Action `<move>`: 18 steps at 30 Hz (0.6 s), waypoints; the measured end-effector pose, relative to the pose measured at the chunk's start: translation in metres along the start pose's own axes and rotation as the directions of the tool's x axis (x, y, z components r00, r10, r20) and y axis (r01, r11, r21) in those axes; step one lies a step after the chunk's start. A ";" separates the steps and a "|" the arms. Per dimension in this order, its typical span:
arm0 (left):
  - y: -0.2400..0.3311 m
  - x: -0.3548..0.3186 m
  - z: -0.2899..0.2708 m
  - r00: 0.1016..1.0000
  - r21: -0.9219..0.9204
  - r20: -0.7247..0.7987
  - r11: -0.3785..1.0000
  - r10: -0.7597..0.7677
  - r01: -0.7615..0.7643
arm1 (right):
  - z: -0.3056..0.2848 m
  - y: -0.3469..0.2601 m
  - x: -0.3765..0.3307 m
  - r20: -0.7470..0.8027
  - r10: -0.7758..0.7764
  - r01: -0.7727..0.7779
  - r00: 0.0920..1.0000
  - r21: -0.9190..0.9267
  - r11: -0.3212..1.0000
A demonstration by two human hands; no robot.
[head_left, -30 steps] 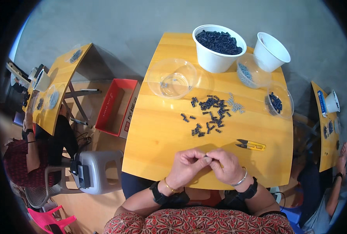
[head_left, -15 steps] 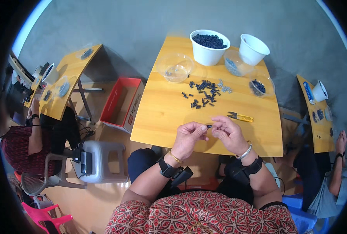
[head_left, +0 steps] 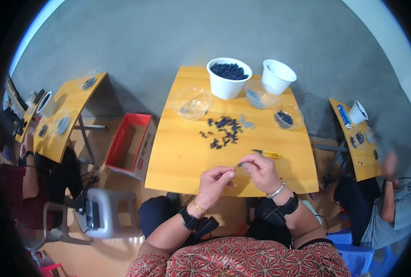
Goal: Sorting small black plastic components and fitting silver metal collars onto them at a table.
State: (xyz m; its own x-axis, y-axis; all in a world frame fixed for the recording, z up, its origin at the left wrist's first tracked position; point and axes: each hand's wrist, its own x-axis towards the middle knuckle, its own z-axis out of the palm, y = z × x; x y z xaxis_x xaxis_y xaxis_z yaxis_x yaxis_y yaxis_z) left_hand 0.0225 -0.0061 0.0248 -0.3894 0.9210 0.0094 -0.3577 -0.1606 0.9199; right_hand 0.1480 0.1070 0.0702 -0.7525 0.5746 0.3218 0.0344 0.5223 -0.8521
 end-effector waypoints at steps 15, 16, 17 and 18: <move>-0.021 0.026 -0.007 0.978 0.326 0.013 0.924 0.209 -0.202 | -0.089 0.086 0.101 -0.086 -0.253 0.130 0.964 -0.676 0.725; -0.021 0.025 -0.008 0.979 0.326 0.010 0.925 0.203 -0.195 | -0.074 0.087 0.103 0.012 -0.277 0.205 0.961 -0.705 0.680; -0.020 0.025 -0.009 0.979 0.326 0.017 0.924 0.204 -0.198 | -0.061 0.088 0.106 0.013 -0.272 0.203 0.962 -0.702 0.683; -0.020 0.025 -0.010 0.978 0.323 0.027 0.924 0.207 -0.204 | -0.051 0.089 0.110 0.065 -0.242 0.222 0.968 -0.674 0.705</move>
State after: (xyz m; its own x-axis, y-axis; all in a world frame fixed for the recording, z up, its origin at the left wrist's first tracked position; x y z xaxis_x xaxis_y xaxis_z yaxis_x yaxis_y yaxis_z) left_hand 0.0118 0.0169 0.0030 -0.4318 0.8771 0.2101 0.0230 -0.2221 0.9747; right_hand 0.1022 0.2492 0.0506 -0.7798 0.3886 0.4908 0.3003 0.9201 -0.2514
